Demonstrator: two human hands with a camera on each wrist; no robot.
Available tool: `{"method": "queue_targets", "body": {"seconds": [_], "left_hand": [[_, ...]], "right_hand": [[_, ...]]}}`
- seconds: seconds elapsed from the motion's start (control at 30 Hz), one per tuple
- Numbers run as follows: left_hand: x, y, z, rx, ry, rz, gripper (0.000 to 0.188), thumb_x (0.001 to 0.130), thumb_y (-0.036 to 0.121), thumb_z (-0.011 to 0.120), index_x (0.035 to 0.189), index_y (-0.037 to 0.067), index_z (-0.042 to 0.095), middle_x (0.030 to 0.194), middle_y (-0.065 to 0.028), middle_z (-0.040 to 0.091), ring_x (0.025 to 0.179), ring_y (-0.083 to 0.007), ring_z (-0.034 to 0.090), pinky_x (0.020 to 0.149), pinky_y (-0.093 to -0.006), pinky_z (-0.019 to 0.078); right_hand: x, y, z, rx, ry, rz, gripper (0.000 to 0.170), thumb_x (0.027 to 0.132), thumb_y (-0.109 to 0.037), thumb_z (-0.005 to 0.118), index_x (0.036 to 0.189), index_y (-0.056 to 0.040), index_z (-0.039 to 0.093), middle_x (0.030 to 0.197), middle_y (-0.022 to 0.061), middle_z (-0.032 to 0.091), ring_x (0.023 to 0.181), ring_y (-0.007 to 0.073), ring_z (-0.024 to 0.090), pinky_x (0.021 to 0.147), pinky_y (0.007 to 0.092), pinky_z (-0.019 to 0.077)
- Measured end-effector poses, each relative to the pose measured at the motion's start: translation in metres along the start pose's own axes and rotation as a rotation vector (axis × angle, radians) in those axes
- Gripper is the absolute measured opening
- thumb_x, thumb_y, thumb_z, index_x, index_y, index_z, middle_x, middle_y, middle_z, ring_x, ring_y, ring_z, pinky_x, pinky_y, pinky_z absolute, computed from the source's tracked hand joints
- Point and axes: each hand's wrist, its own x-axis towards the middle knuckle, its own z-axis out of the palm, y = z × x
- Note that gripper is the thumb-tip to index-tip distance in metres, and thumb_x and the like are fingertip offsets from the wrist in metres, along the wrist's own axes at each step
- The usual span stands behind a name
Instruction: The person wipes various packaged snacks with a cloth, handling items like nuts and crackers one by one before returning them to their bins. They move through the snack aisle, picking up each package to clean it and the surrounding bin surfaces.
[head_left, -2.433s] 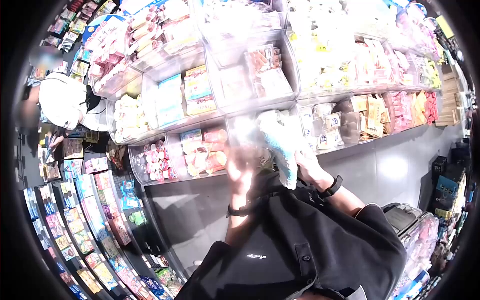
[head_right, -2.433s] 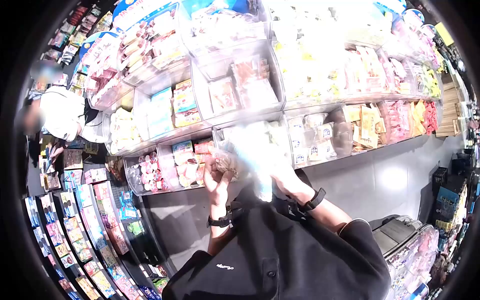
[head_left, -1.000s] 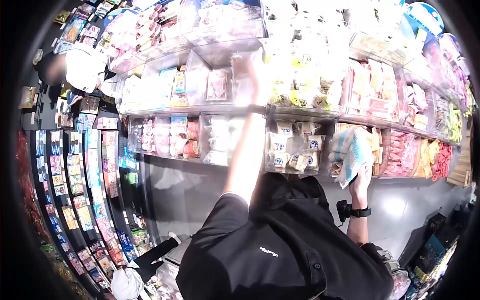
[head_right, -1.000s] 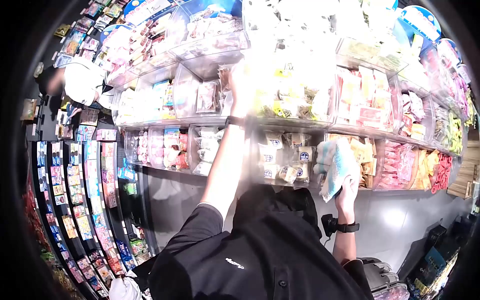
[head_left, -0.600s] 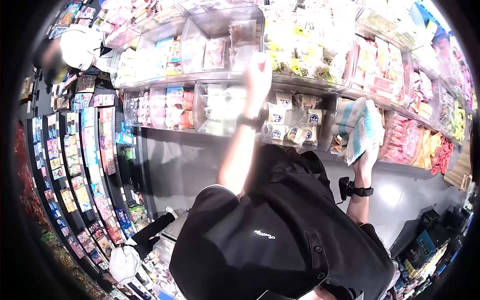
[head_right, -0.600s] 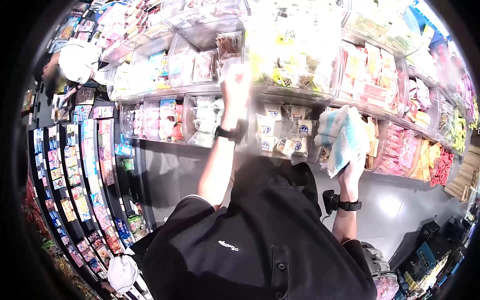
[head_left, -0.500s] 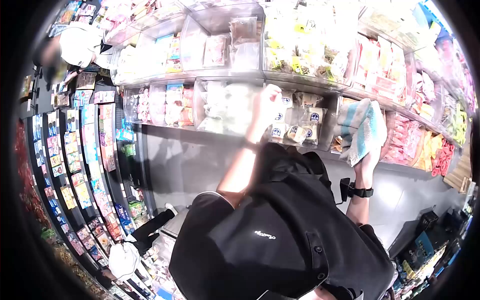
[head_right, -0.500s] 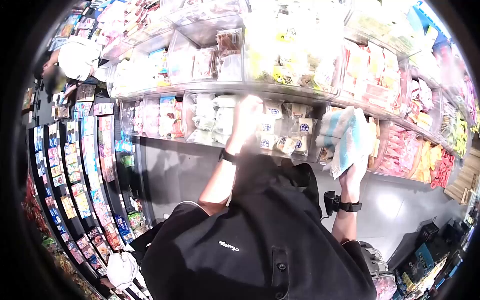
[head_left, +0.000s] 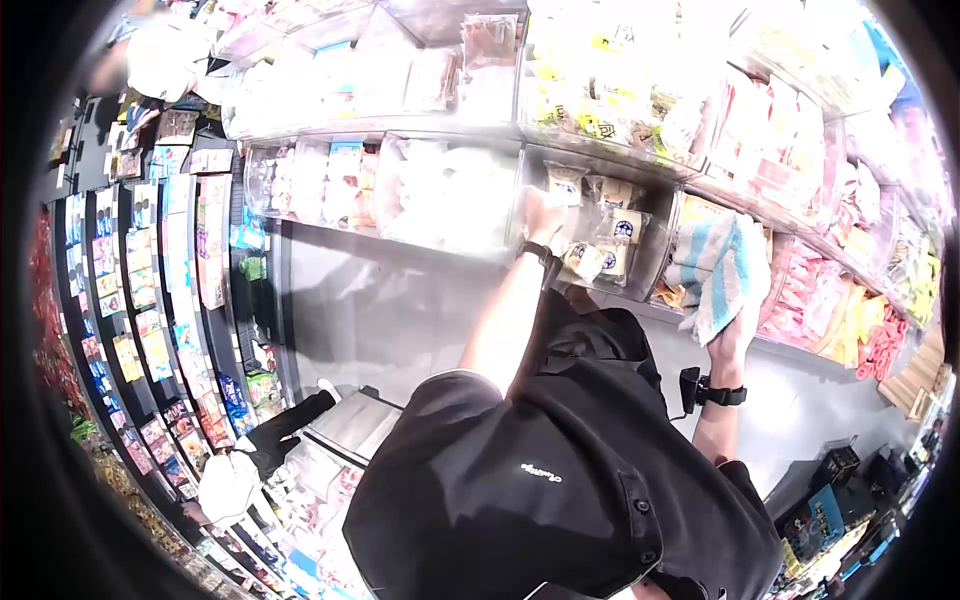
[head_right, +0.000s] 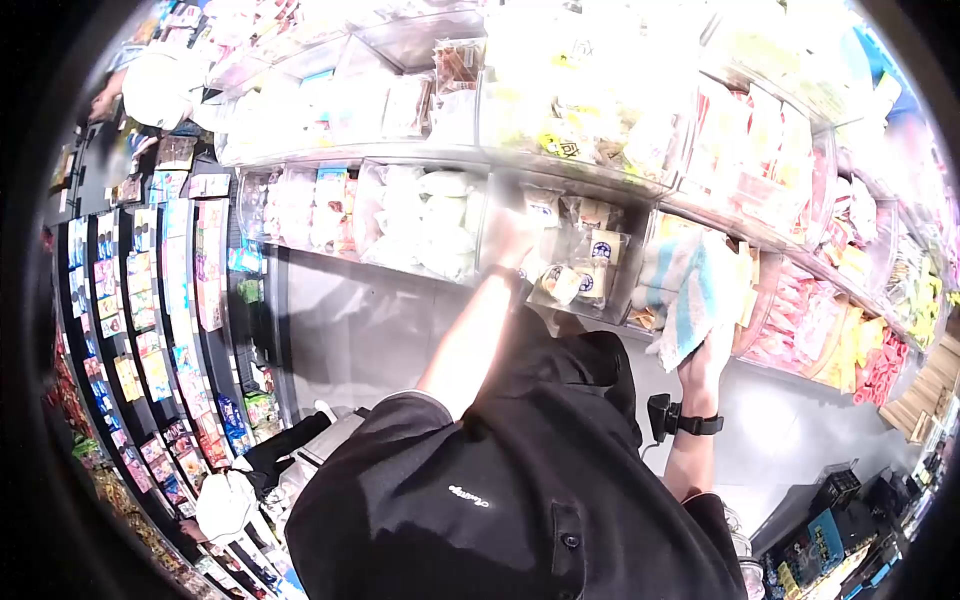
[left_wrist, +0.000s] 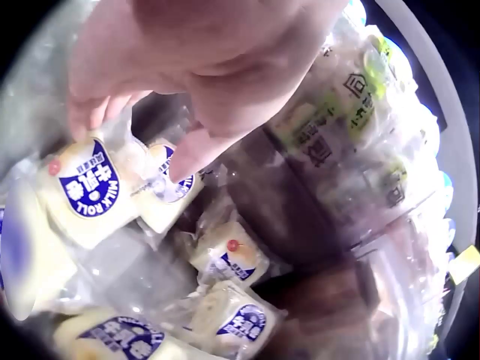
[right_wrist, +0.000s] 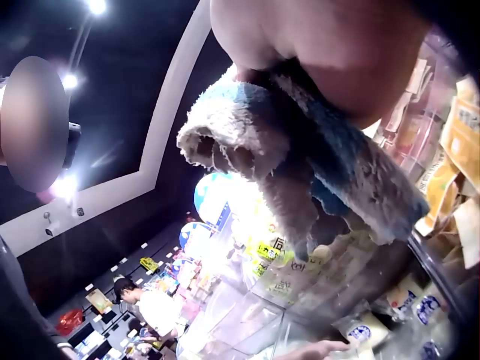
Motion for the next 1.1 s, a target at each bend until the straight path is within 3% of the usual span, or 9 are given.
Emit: {"method": "queue_targets", "body": {"seconds": [0.07, 0.2, 0.33, 0.57, 0.73, 0.8, 0.9, 1.03, 1.1], "left_hand": [[0.003, -0.012, 0.02, 0.167, 0.244, 0.016, 0.02, 0.064, 0.018, 0.067, 0.051, 0.005, 0.058, 0.051, -0.0174, 0.053, 0.05, -0.0372, 0.052, 0.05, -0.0441, 0.0411], [0.008, -0.042, 0.048, 0.348, 0.036, -0.254, 0.043, 0.052, 0.042, 0.077, 0.075, 0.007, 0.067, 0.085, -0.0179, 0.063, 0.087, -0.0328, 0.06, 0.076, -0.042, 0.0477], [0.006, -0.018, 0.034, 0.461, -0.227, -0.389, 0.057, 0.059, 0.035, 0.073, 0.11, 0.014, 0.058, 0.109, -0.0188, 0.056, 0.112, -0.036, 0.047, 0.091, -0.0434, 0.0422], [-0.005, 0.013, 0.014, 0.321, -0.275, -0.281, 0.055, 0.061, 0.028, 0.07, 0.11, 0.012, 0.05, 0.106, -0.0149, 0.064, 0.107, -0.0336, 0.056, 0.09, -0.0495, 0.0396], [-0.01, 0.005, 0.001, 0.531, -0.55, -0.065, 0.052, 0.061, 0.026, 0.071, 0.112, 0.019, 0.059, 0.119, -0.0123, 0.051, 0.118, -0.035, 0.039, 0.095, -0.047, 0.0346], [-0.02, 0.015, 0.002, 0.51, -0.353, -0.019, 0.041, 0.072, 0.019, 0.064, 0.112, 0.018, 0.059, 0.129, -0.0135, 0.047, 0.123, -0.0341, 0.035, 0.099, -0.0473, 0.0319], [-0.017, 0.01, 0.007, 0.486, -0.428, 0.113, 0.026, 0.079, 0.024, 0.059, 0.104, 0.015, 0.059, 0.115, -0.0127, 0.058, 0.115, -0.0283, 0.051, 0.095, -0.0471, 0.0351], [-0.038, 0.056, -0.038, 0.472, -0.338, 0.181, 0.048, 0.073, 0.037, 0.067, 0.113, 0.014, 0.055, 0.098, -0.0111, 0.065, 0.09, -0.0299, 0.063, 0.08, -0.044, 0.0454], [-0.037, 0.092, -0.074, 0.326, -0.422, -0.011, 0.059, 0.071, 0.036, 0.071, 0.117, 0.006, 0.049, 0.096, -0.0152, 0.065, 0.082, -0.0301, 0.065, 0.072, -0.0392, 0.0497]], "right_hand": [[-0.004, -0.005, -0.006, -0.007, -0.095, 0.023, 0.045, 0.097, -0.03, 0.044, 0.131, -0.0019, 0.034, 0.112, 0.0165, 0.056, 0.091, 0.0261, 0.062, 0.072, 0.0373, 0.0562], [-0.008, -0.005, -0.023, 0.037, -0.093, 0.114, 0.046, 0.097, -0.031, 0.045, 0.128, 0.0001, 0.035, 0.105, 0.0187, 0.058, 0.078, 0.029, 0.064, 0.058, 0.0387, 0.0579], [-0.019, -0.023, 0.004, -0.02, -0.064, 0.028, 0.051, 0.093, -0.036, 0.048, 0.123, 0.0029, 0.038, 0.097, 0.0212, 0.056, 0.065, 0.0337, 0.063, 0.042, 0.0421, 0.0564], [-0.021, -0.03, 0.019, -0.027, -0.004, 0.025, 0.048, 0.094, -0.033, 0.044, 0.123, 0.005, 0.038, 0.096, 0.0223, 0.057, 0.062, 0.0338, 0.063, 0.041, 0.0419, 0.0559], [-0.006, -0.01, -0.004, 0.011, -0.045, -0.045, 0.041, 0.098, -0.028, 0.043, 0.129, -0.0013, 0.039, 0.114, 0.0146, 0.056, 0.096, 0.0241, 0.06, 0.079, 0.0355, 0.0529], [0.0, -0.007, -0.003, -0.006, -0.09, -0.045, 0.042, 0.099, -0.03, 0.04, 0.13, -0.0017, 0.039, 0.117, 0.0132, 0.055, 0.099, 0.0236, 0.059, 0.082, 0.0357, 0.0516], [0.001, -0.01, 0.013, -0.046, -0.121, -0.052, 0.044, 0.1, -0.033, 0.038, 0.131, -0.0022, 0.038, 0.119, 0.0117, 0.054, 0.102, 0.0233, 0.058, 0.086, 0.0361, 0.0495], [0.004, -0.012, 0.035, -0.053, -0.101, -0.098, 0.046, 0.1, -0.033, 0.037, 0.133, -0.0017, 0.037, 0.121, 0.012, 0.053, 0.103, 0.0236, 0.057, 0.089, 0.0361, 0.0473], [0.006, -0.012, 0.044, -0.081, -0.076, -0.114, 0.045, 0.099, -0.032, 0.038, 0.131, -0.0006, 0.039, 0.118, 0.0123, 0.055, 0.102, 0.0238, 0.058, 0.087, 0.0363, 0.0482]]}}
